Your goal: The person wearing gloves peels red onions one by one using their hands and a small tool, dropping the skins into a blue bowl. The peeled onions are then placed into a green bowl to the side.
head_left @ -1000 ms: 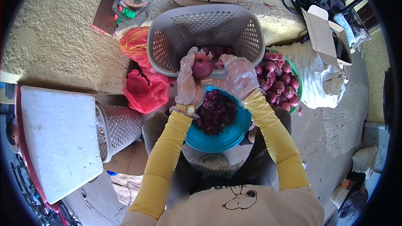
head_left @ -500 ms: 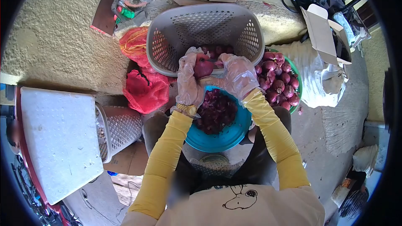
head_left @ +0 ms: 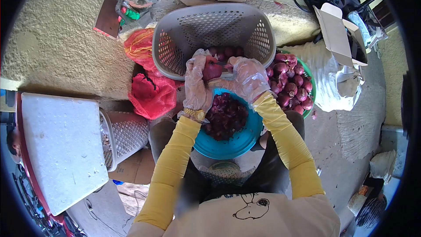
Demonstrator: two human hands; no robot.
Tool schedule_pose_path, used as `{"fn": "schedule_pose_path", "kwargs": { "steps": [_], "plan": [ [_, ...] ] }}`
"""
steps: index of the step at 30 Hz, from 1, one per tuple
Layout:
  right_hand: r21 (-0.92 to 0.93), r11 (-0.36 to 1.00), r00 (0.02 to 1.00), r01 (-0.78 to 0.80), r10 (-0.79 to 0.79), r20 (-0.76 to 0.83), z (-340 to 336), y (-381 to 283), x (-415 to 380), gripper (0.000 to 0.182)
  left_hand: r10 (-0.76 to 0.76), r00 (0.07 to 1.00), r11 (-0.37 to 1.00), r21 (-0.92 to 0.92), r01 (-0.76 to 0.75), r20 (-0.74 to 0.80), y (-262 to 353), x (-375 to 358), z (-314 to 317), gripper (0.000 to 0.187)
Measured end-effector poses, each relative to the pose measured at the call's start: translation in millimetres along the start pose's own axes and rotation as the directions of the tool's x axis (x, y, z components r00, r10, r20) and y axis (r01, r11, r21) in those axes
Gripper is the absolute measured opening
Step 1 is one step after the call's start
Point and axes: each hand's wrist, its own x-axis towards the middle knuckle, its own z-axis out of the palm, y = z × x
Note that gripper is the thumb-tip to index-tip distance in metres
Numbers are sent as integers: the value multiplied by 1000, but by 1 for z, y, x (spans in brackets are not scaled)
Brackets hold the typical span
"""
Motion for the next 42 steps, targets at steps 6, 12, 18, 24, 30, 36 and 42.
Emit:
{"fn": "schedule_pose_path", "kwargs": {
  "steps": [6, 12, 18, 24, 30, 36, 42],
  "plan": [
    [24, 996, 995, -88, 87, 50, -6, -8, 1, 75, -25, 999, 999, -39, 24, -22, 3, -3, 3, 38],
    [62, 988, 986, -144, 138, 97, -13, -15, 3, 75, -6, 999, 996, -91, 2, -43, -1, 1, -2, 38],
    [35, 986, 981, -166, 161, 109, -10, -14, 3, 73, -18, 997, 985, -170, 5, -78, -1, 5, -6, 36],
    [3, 996, 994, -93, 93, 49, -5, -10, -1, 72, -43, 995, 973, -231, 21, -90, 2, 2, -5, 34],
    [-6, 1000, 998, 14, -15, -68, 3, -4, -2, 70, -190, 973, 894, -432, 116, -131, 2, 6, -4, 34],
    [9, 1000, 995, -11, 12, -102, 3, -4, -3, 71, -269, 963, 778, -595, 203, -23, 0, 7, -9, 34],
    [-21, 999, 997, -33, 32, -73, -1, -12, 0, 71, -285, 941, 643, -691, 329, 183, -4, 6, -13, 34]
  ]
}}
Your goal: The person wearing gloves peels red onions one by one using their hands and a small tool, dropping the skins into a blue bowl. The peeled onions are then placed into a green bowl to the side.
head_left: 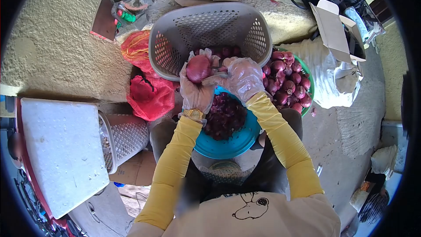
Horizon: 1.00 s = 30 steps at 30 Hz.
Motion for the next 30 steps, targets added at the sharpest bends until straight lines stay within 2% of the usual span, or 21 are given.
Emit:
{"fn": "schedule_pose_path", "kwargs": {
  "steps": [1, 2, 4, 5, 7, 11, 13, 14, 17, 19, 20, 22, 26, 28, 30],
  "plan": [
    [-38, 999, 998, -19, 21, 55, -2, -2, 0, 70, -73, 993, 997, 28, 71, 92, 1, 0, -3, 36],
    [-39, 999, 998, -19, 21, 55, -1, -3, 0, 70, -74, 993, 997, 28, 72, 92, -2, 0, -4, 36],
    [-121, 993, 1000, -1, -2, -27, 2, -4, -1, 76, 53, 997, 997, -63, -50, 51, -7, 0, -7, 49],
    [-121, 993, 1000, -1, -2, -27, 4, -3, -1, 76, 54, 997, 997, -63, -50, 51, -6, -1, -8, 49],
    [-110, 994, 1000, 11, -13, -18, 6, 0, 0, 77, -56, 997, 998, -23, 58, 55, -4, -4, -9, 48],
    [-115, 993, 997, 34, -42, -69, 8, 3, -1, 78, -51, 998, 998, 40, 50, 28, -8, 2, -16, 46],
    [-113, 992, 996, 49, -56, -62, 10, 6, -1, 78, 208, 976, 960, 203, -192, -64, -22, 0, 7, 45],
    [-112, 992, 996, 49, -57, -62, 9, 4, -1, 78, 209, 976, 960, 203, -192, -65, -21, 1, 5, 45],
    [-92, 996, 997, 19, -26, -74, 7, 0, -1, 78, 147, 984, 980, 154, -130, -103, -13, 5, -4, 39],
    [-62, 998, 997, 20, -24, -67, 9, 0, -1, 77, 48, 999, 999, -10, -48, -2, -9, 5, -9, 40],
    [-63, 998, 997, 19, -23, -67, 7, -1, -1, 77, 47, 999, 999, -10, -47, -2, -10, 7, -8, 40],
    [-110, 994, 997, -10, 17, 70, 0, -5, 1, 78, 72, 990, 997, -17, -75, -120, -12, 12, -5, 40],
    [-85, 996, 998, -6, 11, 60, 4, -1, 0, 81, 44, 992, 999, 15, -43, -119, -17, 4, 3, 46],
    [-85, 996, 1000, -19, 20, 8, 2, -4, -1, 83, 120, 992, 989, -79, -123, -34, -24, 1, 11, 54],
    [-83, 996, 1000, -10, 8, -24, 6, 0, 0, 80, 69, 997, 991, -108, -73, -45, -23, 0, 13, 58]
  ]
}}
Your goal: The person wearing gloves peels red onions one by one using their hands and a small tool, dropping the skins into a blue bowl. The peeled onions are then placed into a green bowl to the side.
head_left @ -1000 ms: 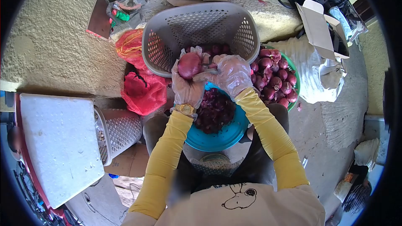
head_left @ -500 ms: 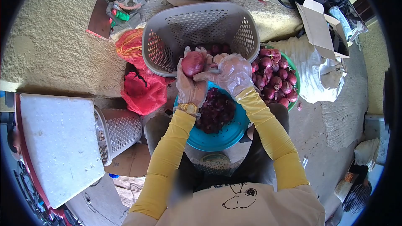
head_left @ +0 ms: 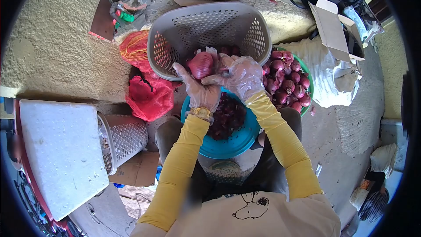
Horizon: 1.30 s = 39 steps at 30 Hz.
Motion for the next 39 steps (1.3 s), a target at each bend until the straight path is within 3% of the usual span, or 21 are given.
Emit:
{"fn": "schedule_pose_path", "kwargs": {
  "steps": [8, 17, 20, 23, 25, 26, 29, 31, 35, 37, 38, 39],
  "plan": [
    [-86, 995, 997, 43, -48, -67, 10, 0, -2, 74, -62, 994, 997, -40, 59, -85, -4, 0, 4, 60],
    [-115, 993, 999, 30, -31, -14, 14, 3, 1, 75, 60, 994, 998, 28, -57, -91, -10, 1, 8, 57],
    [-142, 989, 995, 48, -59, -79, 16, 5, -2, 76, 33, 998, 998, 63, -30, -55, -13, -1, 14, 55],
    [-100, 993, 992, 63, -73, -103, 17, 6, -2, 78, 43, 992, 999, 36, -39, -123, -13, -1, 18, 55],
    [-149, 988, 997, 42, -51, -61, 18, 6, -1, 73, -138, 987, 985, -95, 146, 82, -4, 1, 7, 57],
    [-148, 988, 997, 42, -52, -61, 18, 6, -1, 73, -138, 987, 985, -95, 146, 81, -4, 2, 7, 57],
    [-130, 991, 997, 32, -41, -69, 12, 2, -1, 77, -128, 987, 991, -26, 131, 95, -6, 4, 8, 57],
    [-103, 995, 1000, -9, 7, -10, 6, -2, -1, 82, -43, 999, 999, 21, 43, 2, -10, 2, 13, 58],
    [-78, 997, 1000, -21, 20, -9, 4, -2, -1, 84, -85, 995, 996, 31, 83, 59, -7, -1, 11, 58],
    [-19, 999, 998, -39, 40, 42, -3, -3, 0, 82, 25, 996, 996, 88, -17, -83, -10, -2, 16, 58],
    [-19, 999, 998, -37, 38, 42, -6, -3, 0, 82, 27, 996, 996, 88, -19, -82, -6, -3, 12, 58],
    [60, 997, 999, -48, 47, 28, -8, -3, 0, 80, 12, 1000, 985, 174, -16, 22, 0, -3, 7, 59]
  ]
}}
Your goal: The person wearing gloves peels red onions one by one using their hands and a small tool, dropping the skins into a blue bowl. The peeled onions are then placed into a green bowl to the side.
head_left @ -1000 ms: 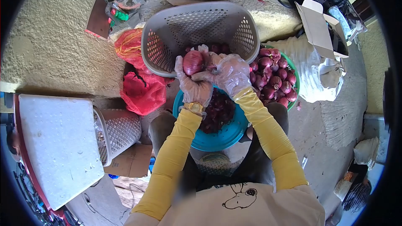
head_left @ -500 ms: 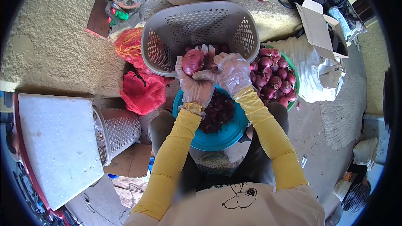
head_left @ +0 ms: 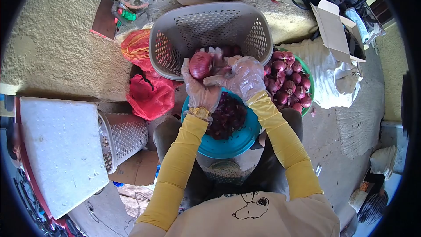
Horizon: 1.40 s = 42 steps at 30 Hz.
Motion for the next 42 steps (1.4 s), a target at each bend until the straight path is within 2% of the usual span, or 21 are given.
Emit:
{"fn": "schedule_pose_path", "kwargs": {
  "steps": [1, 2, 4, 5, 6, 8, 9, 11, 15, 17, 21, 23, 27, 29, 32, 36, 39, 41, 42],
  "plan": [
    [80, 997, 1000, -8, 9, -12, -1, 1, 0, 78, -5, 995, 996, 87, -4, 104, 6, 0, -5, 59],
    [82, 997, 1000, -4, 5, -12, -1, 3, -1, 78, -1, 995, 996, 89, -8, 104, 10, 1, -4, 59],
    [110, 993, 996, 46, -37, -87, -1, 10, -2, 75, 70, 980, 997, 32, -65, -187, 20, 5, -2, 56],
    [134, 990, 997, 43, -34, -71, 0, 13, 0, 84, 106, 987, 990, 109, -93, -121, 24, 5, -2, 56],
    [136, 990, 997, 47, -37, -72, 0, 15, 0, 84, 110, 987, 989, 110, -97, -120, 26, 4, -3, 56],
    [270, 963, 1000, -18, 16, 9, -2, 16, 0, 81, 101, 992, 961, 266, -77, -79, 29, -1, -3, 52],
    [271, 962, 1000, -16, 14, 10, -3, 15, 0, 81, 103, 992, 961, 266, -79, -79, 31, -3, -2, 52],
    [299, 954, 998, 31, -47, 45, -4, 14, 1, 74, 97, 993, 812, 583, -38, -70, 36, -5, 0, 50],
    [272, 962, 994, 14, -43, 102, -10, 9, 2, 75, 79, 995, 741, 665, -94, 52, 40, -7, -16, 50],
    [300, 953, 993, 41, -72, 92, -8, 9, 1, 78, 55, 990, 633, 762, -137, 132, 37, -12, -11, 50],
    [257, 961, 990, 102, -123, 69, -1, 7, -2, 81, 3, 995, 684, 726, -72, 96, 39, -14, -8, 49],
    [287, 943, 984, 171, -150, -95, 9, 9, -5, 81, -56, 998, 773, 634, 32, 17, 39, -17, -3, 48],
    [193, 970, 988, 149, -154, 9, 0, 8, -3, 79, -8, 999, 797, 603, 36, -48, 36, -18, -1, 44],
    [222, 966, 986, 130, -149, 70, -1, 7, -2, 79, 57, 991, 622, 773, -130, 121, 38, -16, -4, 38],
    [239, 969, 983, 61, -100, 155, -3, 2, -2, 80, 98, 978, 560, 802, -207, 185, 39, -21, -1, 33],
    [234, 971, 979, 43, -88, 186, -1, 2, 0, 80, 105, 981, 485, 853, -192, 162, 45, -18, -4, 30],
    [201, 979, 962, 22, -76, 263, -3, 1, 2, 82, 29, 983, 446, 878, -177, 184, 48, -19, 3, 37],
    [234, 971, 970, 44, -97, 224, 5, 4, 1, 83, 38, 987, 290, 943, -163, 159, 48, -24, 11, 35],
    [233, 972, 969, 44, -98, 225, 5, 5, 1, 83, 39, 987, 291, 943, -163, 159, 47, -23, 11, 35]
  ]
}}
